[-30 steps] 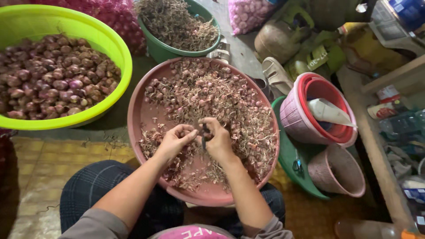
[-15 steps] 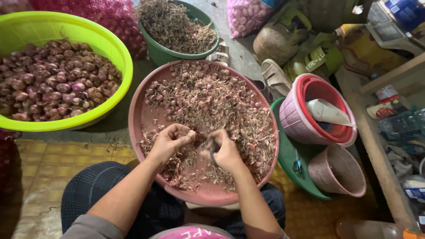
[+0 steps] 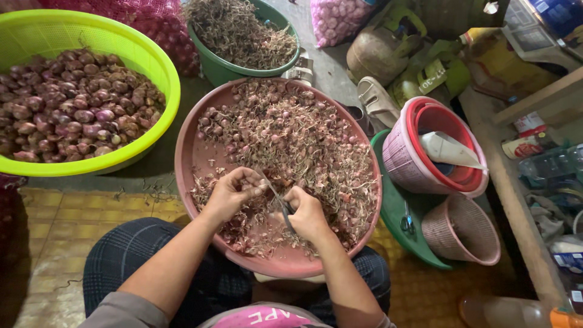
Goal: The person sits on the floor and trims dried roots and stems off shallots with scissors, one bulb at a time, on a large round tray. Trimmed shallots are placed into a green basket beside the tray, and discarded tops are tossed into another container.
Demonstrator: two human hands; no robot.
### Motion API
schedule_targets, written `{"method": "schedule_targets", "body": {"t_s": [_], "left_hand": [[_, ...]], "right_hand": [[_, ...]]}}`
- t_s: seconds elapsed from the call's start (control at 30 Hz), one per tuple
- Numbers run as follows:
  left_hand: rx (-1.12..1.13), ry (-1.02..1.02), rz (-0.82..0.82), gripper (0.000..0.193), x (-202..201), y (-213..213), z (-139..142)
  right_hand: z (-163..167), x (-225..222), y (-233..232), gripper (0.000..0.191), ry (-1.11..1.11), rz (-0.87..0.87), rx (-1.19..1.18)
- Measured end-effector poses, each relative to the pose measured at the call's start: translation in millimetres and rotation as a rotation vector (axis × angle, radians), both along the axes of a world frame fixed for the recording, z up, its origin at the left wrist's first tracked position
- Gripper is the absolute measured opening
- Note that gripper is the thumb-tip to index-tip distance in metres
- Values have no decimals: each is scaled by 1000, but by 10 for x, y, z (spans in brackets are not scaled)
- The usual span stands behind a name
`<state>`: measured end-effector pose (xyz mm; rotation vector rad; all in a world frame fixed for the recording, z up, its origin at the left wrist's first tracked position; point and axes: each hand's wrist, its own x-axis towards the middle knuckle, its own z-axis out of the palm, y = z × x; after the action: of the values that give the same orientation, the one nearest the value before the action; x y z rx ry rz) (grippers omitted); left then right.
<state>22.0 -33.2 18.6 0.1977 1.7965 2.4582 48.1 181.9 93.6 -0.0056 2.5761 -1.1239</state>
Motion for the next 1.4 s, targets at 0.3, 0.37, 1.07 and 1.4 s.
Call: {"method": "schedule_targets", "body": {"t_s": [0.3,0.37,1.07,1.4], "left_hand": [[46,-172,-92,32,97,16,211],[177,-207,-96,25,98,18,172],[247,-243,-13,24,54,-25,-78],[-544,276,594,24,17,-1044,1170]], "right_hand": [[-48,-42,-35,50,62,-51,-354],[-73,-29,-63,47,117,30,-406],[-199,125,-239,38,-128,-68,-568],[-478,51,136,34,-77,-85,-563]]}}
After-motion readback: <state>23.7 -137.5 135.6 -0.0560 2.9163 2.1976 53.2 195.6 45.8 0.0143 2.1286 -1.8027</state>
